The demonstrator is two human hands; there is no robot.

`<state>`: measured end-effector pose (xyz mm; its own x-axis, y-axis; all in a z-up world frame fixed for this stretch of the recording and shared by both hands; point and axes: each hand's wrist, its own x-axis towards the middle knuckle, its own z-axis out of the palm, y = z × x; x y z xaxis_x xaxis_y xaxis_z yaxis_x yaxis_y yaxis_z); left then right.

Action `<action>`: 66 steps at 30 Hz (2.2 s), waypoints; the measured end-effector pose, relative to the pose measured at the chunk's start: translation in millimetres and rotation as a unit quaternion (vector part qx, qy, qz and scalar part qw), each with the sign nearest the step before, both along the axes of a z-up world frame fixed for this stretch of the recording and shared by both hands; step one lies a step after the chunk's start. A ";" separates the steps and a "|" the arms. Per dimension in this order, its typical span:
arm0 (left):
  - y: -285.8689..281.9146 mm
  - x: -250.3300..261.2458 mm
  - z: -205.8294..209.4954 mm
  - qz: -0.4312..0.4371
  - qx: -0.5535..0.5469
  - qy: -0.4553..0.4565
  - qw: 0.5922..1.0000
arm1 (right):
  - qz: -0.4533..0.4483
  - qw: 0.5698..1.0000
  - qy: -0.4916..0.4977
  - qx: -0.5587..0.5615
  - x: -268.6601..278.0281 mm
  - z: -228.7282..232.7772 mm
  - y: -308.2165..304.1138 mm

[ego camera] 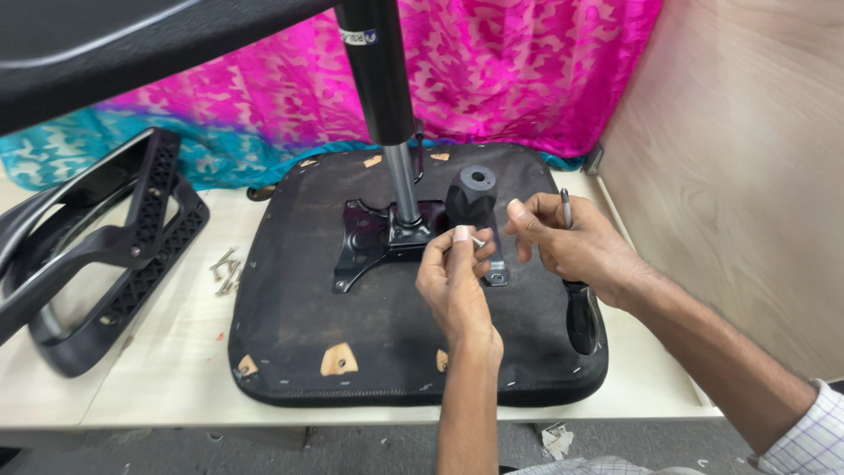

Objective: The person uses a screwdriver to loosen and remove screws from the base of an office chair. They detach the central gas lift column and then remove the seat cushion and plastic frame components, placing them on the table.

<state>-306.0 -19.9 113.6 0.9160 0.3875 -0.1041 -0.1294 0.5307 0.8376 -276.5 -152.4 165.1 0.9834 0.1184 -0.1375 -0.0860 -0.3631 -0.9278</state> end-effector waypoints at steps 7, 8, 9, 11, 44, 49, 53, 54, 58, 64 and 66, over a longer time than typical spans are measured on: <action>38.8 -22.8 0.1 0.056 -0.016 0.032 0.998 | 0.036 0.998 0.017 0.041 -15.9 6.8 25.4; 45.3 -23.2 -0.6 0.066 -0.012 0.038 0.997 | 0.037 0.998 0.019 0.038 -17.9 7.4 29.5; 52.8 -23.2 -1.3 0.075 -0.008 0.043 0.996 | 0.039 0.998 0.021 0.035 -19.7 7.7 34.3; 66.0 -24.0 -2.5 0.087 -0.004 0.057 0.995 | 0.038 0.999 0.022 0.033 -22.8 10.5 42.5; 412.1 42.3 -82.9 0.024 0.191 0.267 0.944 | -0.072 0.994 0.074 0.040 -46.2 -22.7 309.0; 442.2 72.1 -94.7 0.002 0.407 0.329 0.852 | -0.103 0.991 0.078 0.022 -35.5 -31.0 316.9; 453.5 86.8 -115.2 0.000 0.482 0.313 0.818 | -0.120 0.989 0.081 0.026 -26.7 -32.9 318.1; 454.8 89.2 -120.9 -0.002 0.494 0.317 0.810 | -0.124 0.989 0.080 0.027 -25.2 -33.6 317.7; 455.0 92.6 -138.1 -0.011 0.495 0.325 0.806 | -0.148 0.986 0.076 0.017 -19.9 -35.2 315.1; 450.7 92.2 -145.6 -0.015 0.546 0.322 0.773 | -0.185 0.980 0.075 0.028 -17.6 -39.2 312.6; 450.5 88.9 -147.7 0.000 0.501 0.325 0.802 | -0.200 0.976 0.071 0.036 -19.0 -38.8 309.2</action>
<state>-217.0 430.6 -34.1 0.7947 0.5744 -0.1963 0.5076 -0.4515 0.7338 -295.5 156.8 126.3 0.9241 -0.2577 -0.2821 -0.3383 -0.2087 -0.9176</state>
